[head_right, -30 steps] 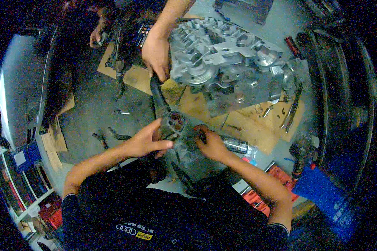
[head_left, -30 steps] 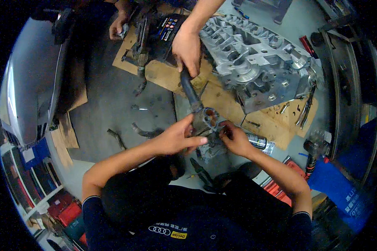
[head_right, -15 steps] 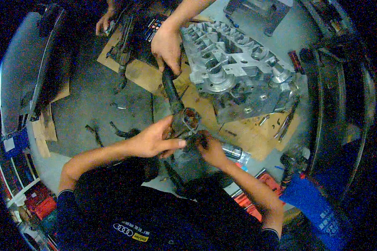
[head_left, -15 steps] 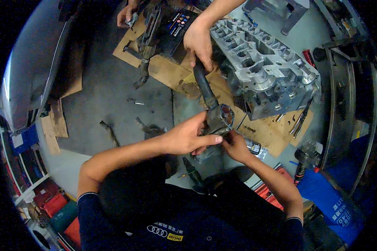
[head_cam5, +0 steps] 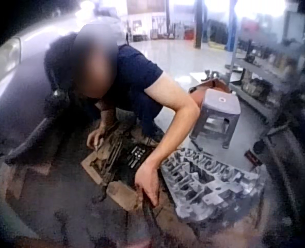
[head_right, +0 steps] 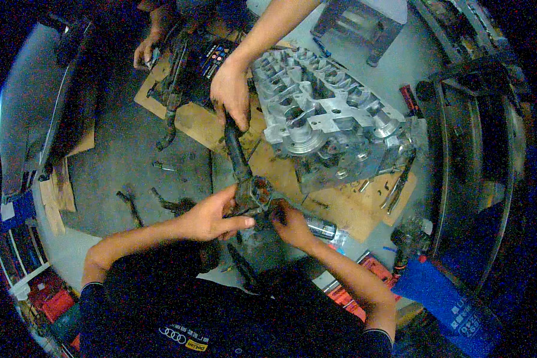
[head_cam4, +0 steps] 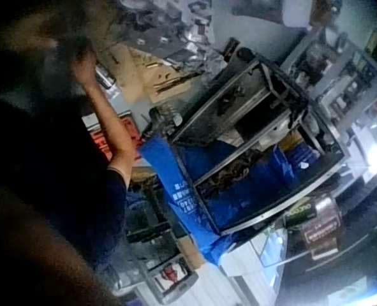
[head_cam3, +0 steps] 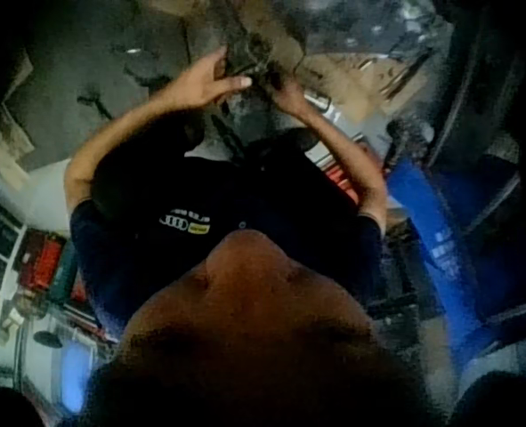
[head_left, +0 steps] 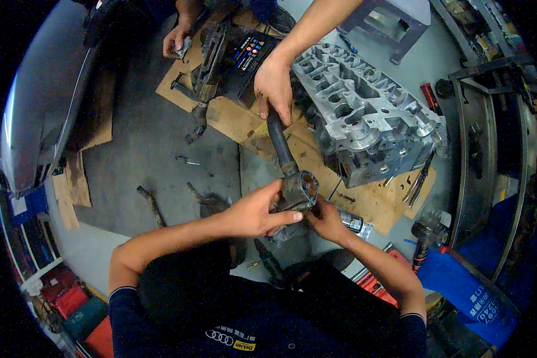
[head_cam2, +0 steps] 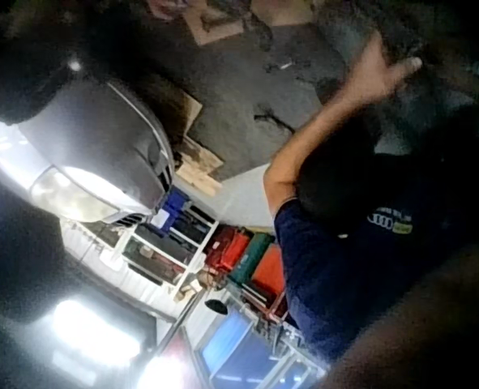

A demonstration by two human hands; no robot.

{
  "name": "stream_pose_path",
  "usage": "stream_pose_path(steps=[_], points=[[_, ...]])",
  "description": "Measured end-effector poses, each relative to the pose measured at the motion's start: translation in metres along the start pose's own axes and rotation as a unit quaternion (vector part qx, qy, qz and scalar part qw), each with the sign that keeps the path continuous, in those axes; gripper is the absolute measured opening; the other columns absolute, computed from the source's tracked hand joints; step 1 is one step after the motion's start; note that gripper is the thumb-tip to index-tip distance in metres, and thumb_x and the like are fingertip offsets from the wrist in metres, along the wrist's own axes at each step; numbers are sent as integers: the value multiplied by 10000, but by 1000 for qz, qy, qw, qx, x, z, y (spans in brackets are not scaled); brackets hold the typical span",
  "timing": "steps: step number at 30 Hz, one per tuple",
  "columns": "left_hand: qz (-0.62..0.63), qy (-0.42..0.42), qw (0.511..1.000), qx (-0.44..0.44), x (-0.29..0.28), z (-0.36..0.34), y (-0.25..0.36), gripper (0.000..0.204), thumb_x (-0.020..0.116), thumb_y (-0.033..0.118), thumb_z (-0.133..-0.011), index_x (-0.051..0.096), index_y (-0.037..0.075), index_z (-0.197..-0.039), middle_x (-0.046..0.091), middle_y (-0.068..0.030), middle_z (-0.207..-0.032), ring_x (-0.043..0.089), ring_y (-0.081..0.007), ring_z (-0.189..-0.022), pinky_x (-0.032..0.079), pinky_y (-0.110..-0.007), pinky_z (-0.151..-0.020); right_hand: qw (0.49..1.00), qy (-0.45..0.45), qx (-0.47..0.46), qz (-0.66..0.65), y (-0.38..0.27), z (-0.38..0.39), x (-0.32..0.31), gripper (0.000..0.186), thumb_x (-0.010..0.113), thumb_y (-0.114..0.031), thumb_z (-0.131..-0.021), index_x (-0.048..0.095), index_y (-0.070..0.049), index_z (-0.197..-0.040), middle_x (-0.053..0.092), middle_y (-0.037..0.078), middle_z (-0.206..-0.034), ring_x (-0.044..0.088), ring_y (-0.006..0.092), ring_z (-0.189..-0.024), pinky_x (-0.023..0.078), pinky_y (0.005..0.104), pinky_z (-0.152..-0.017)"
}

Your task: The person sits on the floor of a garage and cleans a metal car part using a rag. They then apply a sealant from a tube to the part's edges and use a screwdriver to adjust a small component. The person continues to wipe and inspect the part throughout the clip.

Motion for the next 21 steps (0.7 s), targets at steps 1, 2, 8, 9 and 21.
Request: stream_pose_path(steps=[1, 2, 8, 9, 21], points=[[3, 2, 1000, -3, 0, 1, -2, 588, 747, 301, -972, 420, 4, -1360, 589, -34, -783, 558, -119, -608, 462, -318, -537, 1000, -4, 5, -2, 0, 0, 0, 392, 644, -154, -930, 561, -39, -1296, 693, 255, -1079, 668, 467, -1017, 543, 505, -871], [-49, 30, 998, 34, -4, 0, -7, 607, 758, 314, -960, 420, -6, -1349, 609, -60, -803, 588, -150, -646, 479, -340, -566, 1000, 0, -10, -15, 0, -1, 1, 390, 643, -160, -932, 560, -39, -1293, 693, 257, -1081, 666, 472, -1020, 543, 509, -873], [-277, 147, 945, 93, -17, 15, -4, 664, 794, 362, -899, 430, -25, -1297, 677, -226, -956, 693, -412, -892, 540, -475, -732, 999, 7, -34, -19, 4, -2, 4, 382, 634, -153, -940, 542, -37, -1292, 685, 223, -1028, 656, 391, -930, 534, 465, -815], [-332, 158, 924, 109, -17, 18, 1, 655, 791, 359, -896, 435, -22, -1292, 676, -243, -973, 685, -451, -907, 542, -494, -741, 999, 11, -43, -15, 7, -3, 6, 388, 637, -120, -937, 535, -35, -1301, 680, 179, -975, 651, 298, -836, 525, 410, -750], [-649, 164, 741, 61, -16, 30, 34, 617, 719, 509, -901, 555, -18, -1178, 668, -217, -1012, 693, -442, -768, 580, -503, -653, 998, -7, -31, -61, -16, -6, 2, 357, 589, -130, -919, 559, -50, -1266, 696, 220, -916, 680, 410, -817, 539, 508, -752]])
Point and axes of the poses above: each hand's wrist, its own z-axis away from the middle knuckle, its own x-axis out of the palm, y = z × x, the point moved 5 cm from there along -z, towards the middle knuckle
